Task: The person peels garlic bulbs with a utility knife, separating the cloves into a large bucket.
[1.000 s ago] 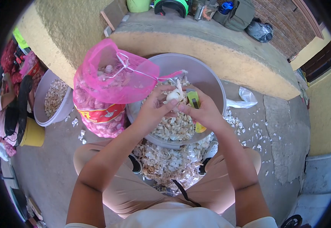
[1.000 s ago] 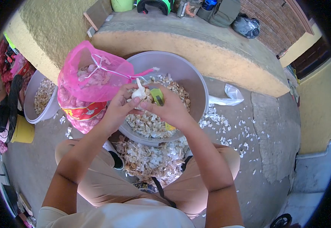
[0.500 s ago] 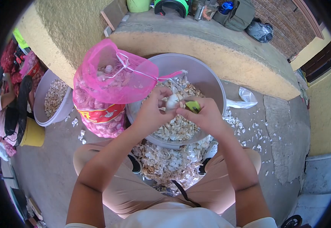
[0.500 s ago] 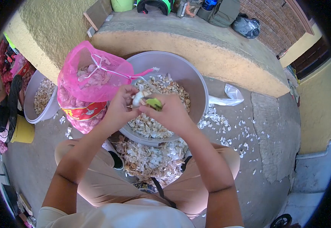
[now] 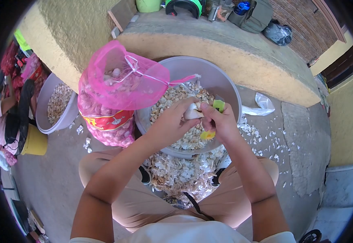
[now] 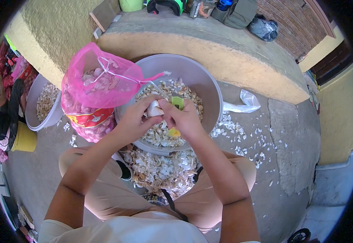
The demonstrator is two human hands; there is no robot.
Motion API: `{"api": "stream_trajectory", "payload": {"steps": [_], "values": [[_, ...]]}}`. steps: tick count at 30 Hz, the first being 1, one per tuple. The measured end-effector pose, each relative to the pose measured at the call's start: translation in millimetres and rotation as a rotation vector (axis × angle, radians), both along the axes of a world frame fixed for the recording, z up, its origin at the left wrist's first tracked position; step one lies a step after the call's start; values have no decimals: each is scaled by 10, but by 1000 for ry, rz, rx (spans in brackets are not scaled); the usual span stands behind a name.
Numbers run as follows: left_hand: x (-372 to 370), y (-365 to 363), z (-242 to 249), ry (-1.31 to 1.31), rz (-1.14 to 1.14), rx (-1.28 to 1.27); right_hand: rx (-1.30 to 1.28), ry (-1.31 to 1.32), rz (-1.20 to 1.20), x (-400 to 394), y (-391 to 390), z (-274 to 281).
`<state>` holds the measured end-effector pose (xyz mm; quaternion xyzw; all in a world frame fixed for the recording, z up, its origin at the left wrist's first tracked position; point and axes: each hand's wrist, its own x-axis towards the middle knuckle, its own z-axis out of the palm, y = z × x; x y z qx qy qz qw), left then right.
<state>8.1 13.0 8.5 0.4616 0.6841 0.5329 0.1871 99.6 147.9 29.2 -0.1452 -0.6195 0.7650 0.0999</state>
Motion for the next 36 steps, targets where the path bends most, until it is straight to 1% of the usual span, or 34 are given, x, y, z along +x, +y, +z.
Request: {"api": "stream_trajectory", "payload": {"steps": [2,4,5,7,8,10,13,16,19,22,25,26,28,29,32,35,36], "values": [[-70,6,-38,-212,-89,4,-135,37,-4,4,9,8],[-86,6,-33,-339,-149,96,-236,59,15,13,0,66],[-88,1,-32,-403,-180,141,-355,91,-15,18,7,84],[-125,-28,-113,-512,-172,69,-592,153,-75,30,70,138],[-144,-45,-161,-568,-167,36,-578,275,-34,42,194,224],[-154,-77,-239,-652,-219,98,-541,527,45,92,530,413],[-194,-71,-203,-712,-271,120,-31,221,-110,203,612,371],[-134,-82,-124,-748,-249,133,521,-183,410,212,403,430],[-147,-92,-87,-688,-224,180,699,-150,888,226,341,287],[-151,-50,-67,-629,-256,265,500,-400,503,212,410,322],[-105,2,-60,-573,-327,376,64,-220,217,133,355,288],[-95,18,-64,-551,-356,416,-42,-215,248,119,302,269],[-105,9,-83,-449,-317,326,-258,-204,308,117,150,206],[-106,4,-99,-400,-297,282,-267,-254,333,89,113,139],[-168,40,-167,101,-112,226,-347,-238,233,35,57,21],[-40,12,-54,97,180,275,-397,-211,227,6,25,-29],[-49,4,-44,154,190,252,-416,-213,211,3,15,-41]]}}
